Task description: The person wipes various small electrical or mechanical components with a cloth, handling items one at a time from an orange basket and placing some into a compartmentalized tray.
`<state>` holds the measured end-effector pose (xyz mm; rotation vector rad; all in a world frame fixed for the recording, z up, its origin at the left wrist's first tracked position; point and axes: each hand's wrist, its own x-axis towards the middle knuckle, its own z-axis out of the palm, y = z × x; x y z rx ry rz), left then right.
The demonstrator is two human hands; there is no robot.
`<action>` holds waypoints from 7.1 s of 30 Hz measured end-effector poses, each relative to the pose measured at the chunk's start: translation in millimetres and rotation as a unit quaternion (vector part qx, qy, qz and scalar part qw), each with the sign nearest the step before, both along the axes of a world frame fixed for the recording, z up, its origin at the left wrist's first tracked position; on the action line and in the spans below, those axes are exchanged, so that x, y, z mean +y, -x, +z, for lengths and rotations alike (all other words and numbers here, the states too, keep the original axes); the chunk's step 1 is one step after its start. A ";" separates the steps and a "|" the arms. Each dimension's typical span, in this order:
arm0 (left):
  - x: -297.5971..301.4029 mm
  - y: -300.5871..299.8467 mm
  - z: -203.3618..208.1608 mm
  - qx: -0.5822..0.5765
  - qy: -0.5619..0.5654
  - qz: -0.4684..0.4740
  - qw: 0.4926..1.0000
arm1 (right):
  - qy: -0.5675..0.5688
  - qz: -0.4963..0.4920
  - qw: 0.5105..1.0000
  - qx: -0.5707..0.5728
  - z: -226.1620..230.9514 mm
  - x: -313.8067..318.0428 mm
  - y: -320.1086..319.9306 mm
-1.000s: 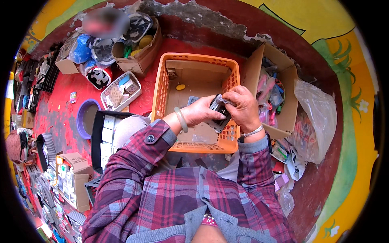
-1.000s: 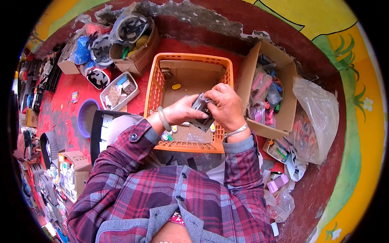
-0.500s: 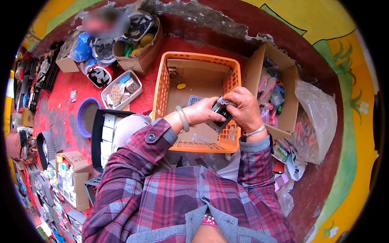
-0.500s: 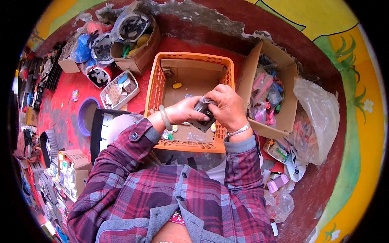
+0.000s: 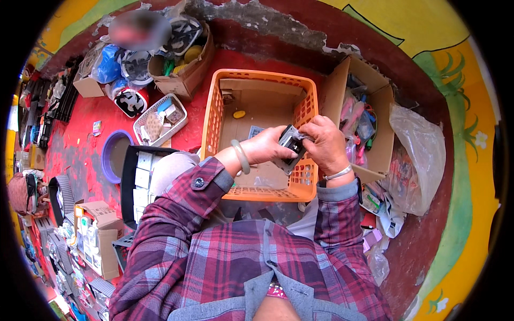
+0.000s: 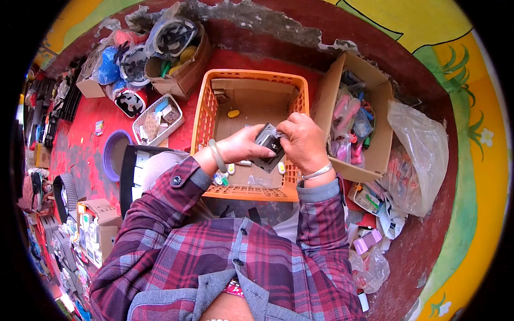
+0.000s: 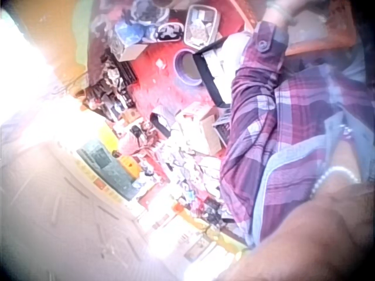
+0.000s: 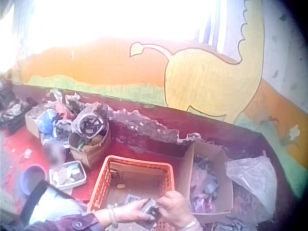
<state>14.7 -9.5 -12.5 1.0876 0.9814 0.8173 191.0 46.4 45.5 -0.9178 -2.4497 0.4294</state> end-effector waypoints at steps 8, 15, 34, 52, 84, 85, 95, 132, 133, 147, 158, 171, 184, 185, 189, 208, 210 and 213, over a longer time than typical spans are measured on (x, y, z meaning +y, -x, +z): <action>-2.0 -5.3 -0.9 -0.077 0.027 -0.016 0.997 | 0.169 0.018 0.961 0.218 -6.3 1.7 6.9; -0.6 14.3 26.1 -0.352 0.059 0.091 0.930 | 0.421 -0.086 0.748 0.506 9.7 17.5 -25.9; 0.9 8.3 20.1 -0.381 0.062 0.150 0.910 | 0.301 -0.097 0.855 0.410 -9.7 9.7 -2.9; 6.8 4.8 5.4 -0.379 0.043 0.266 0.885 | -0.044 -0.083 0.992 0.085 -20.3 -14.7 21.8; 7.1 -4.3 1.5 -0.443 0.021 0.263 0.857 | 0.034 -0.066 0.994 0.077 -19.6 -51.4 56.7; 9.3 0.1 1.6 -0.429 0.007 0.276 0.860 | 0.035 -0.064 0.994 0.083 -21.9 -51.4 57.3; -10.0 -24.1 -2.7 -0.435 0.051 0.208 0.875 | 0.024 -0.123 0.980 0.153 -13.4 -37.1 56.4; 6.5 9.0 17.3 -0.455 0.048 0.248 0.854 | 0.456 0.043 0.781 0.425 -10.2 -7.7 24.3; 6.6 8.8 16.5 -0.445 0.040 0.244 0.860 | 0.438 0.040 0.792 0.423 -16.9 -6.6 25.3; 0.3 10.0 18.3 -0.259 0.015 0.125 0.958 | 0.450 -0.006 0.776 0.442 -17.3 8.0 6.1; 0.6 18.3 19.7 -0.005 -0.079 0.037 0.996 | 0.367 -0.009 0.894 0.255 -24.1 12.5 -5.2; -1.9 7.5 -0.8 -0.011 -0.014 0.021 1.000 | 0.308 0.002 0.928 0.212 -18.7 3.9 9.2; -0.8 10.8 2.7 -0.016 -0.030 0.068 0.997 | 0.453 0.024 0.867 0.207 -22.0 12.0 -3.9; -0.2 13.0 2.9 -0.008 -0.034 0.066 0.997 | 0.463 0.025 0.862 0.205 -21.2 12.2 -5.2; 3.2 20.9 2.1 0.021 -0.056 0.065 0.996 | 0.487 0.011 0.854 0.183 -17.1 12.6 -11.4; -3.5 11.5 0.5 0.044 0.004 -0.009 0.999 | 0.458 0.035 0.869 0.184 -10.7 5.9 5.8; -2.8 11.1 -11.4 0.003 -0.004 0.021 1.000 | 0.494 0.042 0.845 0.200 -12.4 7.7 4.5; -3.5 12.4 -0.1 -0.045 0.013 0.070 0.996 | 0.521 0.044 0.829 0.198 -16.7 10.9 -0.5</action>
